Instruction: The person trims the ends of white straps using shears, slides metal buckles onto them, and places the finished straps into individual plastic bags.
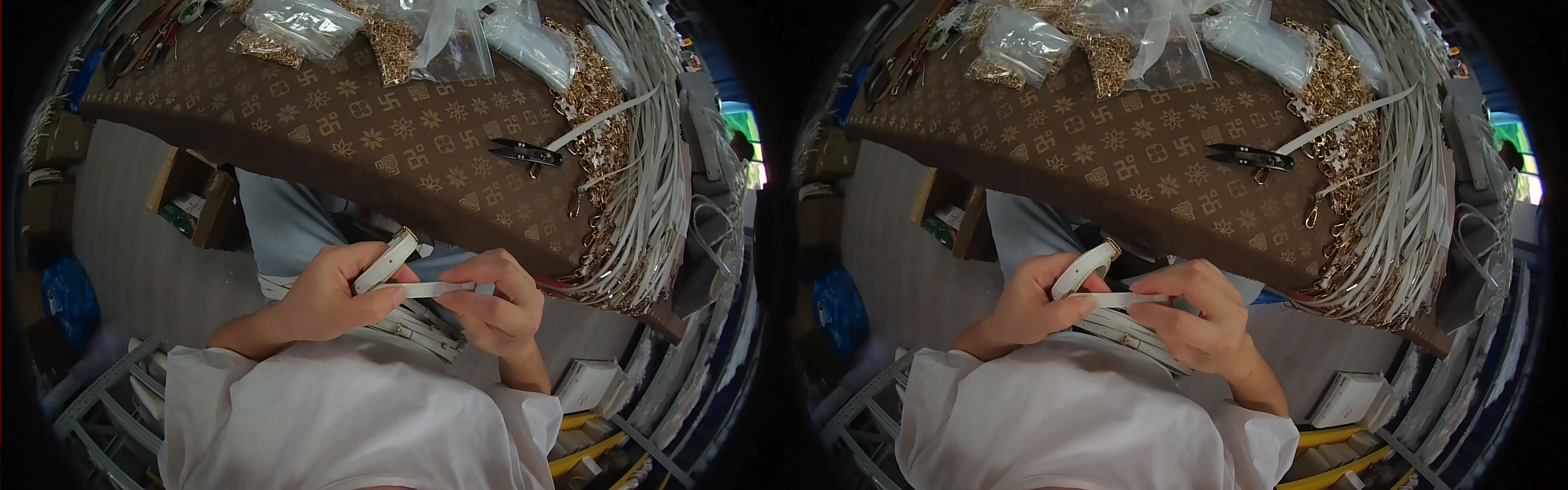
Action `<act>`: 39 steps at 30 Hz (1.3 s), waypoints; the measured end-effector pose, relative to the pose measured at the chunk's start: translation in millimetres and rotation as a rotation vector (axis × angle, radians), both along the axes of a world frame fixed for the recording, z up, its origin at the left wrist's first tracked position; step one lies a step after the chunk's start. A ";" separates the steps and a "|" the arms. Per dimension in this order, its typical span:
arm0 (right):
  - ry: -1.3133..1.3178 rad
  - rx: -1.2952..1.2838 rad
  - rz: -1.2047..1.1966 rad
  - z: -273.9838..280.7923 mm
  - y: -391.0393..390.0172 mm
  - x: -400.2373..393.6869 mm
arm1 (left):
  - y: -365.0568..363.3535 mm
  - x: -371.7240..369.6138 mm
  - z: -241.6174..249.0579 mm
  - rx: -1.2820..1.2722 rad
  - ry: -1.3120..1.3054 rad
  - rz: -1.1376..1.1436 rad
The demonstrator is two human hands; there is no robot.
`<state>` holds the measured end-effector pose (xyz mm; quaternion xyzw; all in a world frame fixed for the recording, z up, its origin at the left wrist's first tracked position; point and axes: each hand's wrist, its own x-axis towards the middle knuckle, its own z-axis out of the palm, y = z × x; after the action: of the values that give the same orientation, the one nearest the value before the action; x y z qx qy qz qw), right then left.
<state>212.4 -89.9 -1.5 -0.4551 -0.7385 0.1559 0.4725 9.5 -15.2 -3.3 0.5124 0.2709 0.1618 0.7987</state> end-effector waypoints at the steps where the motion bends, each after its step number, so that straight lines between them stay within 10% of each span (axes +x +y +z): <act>1: -0.001 -0.001 0.000 -0.2 -0.2 0.0 | -0.6 0.4 0.2 0.059 -0.008 0.007; 13: 0.397 -0.234 0.000 -2.4 -6.2 -5.0 | 1.2 2.0 3.4 0.118 -0.035 -0.016; 23: 0.142 -0.185 0.028 -2.2 13.0 6.3 | 6.3 2.9 -1.9 0.210 -0.014 -0.063; 28: -0.304 -0.118 -0.362 9.1 52.8 53.6 | 5.7 0.1 -9.2 -0.215 -0.080 0.380; 36: -0.792 -0.111 -0.563 -3.9 57.1 72.9 | 9.4 7.3 -8.7 0.007 -0.160 0.648; 37: -0.779 -0.108 -0.566 -4.6 52.4 64.6 | 4.9 6.8 -10.4 0.102 -0.147 0.657; 39: 0.124 -0.246 -0.605 -3.0 38.5 35.7 | 0.8 9.6 -9.5 0.189 -0.117 0.658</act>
<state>248.1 -51.4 -4.5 -0.6972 -0.5152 0.1238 0.4829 19.1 -14.3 -12.8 0.4591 0.3591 0.4643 0.6669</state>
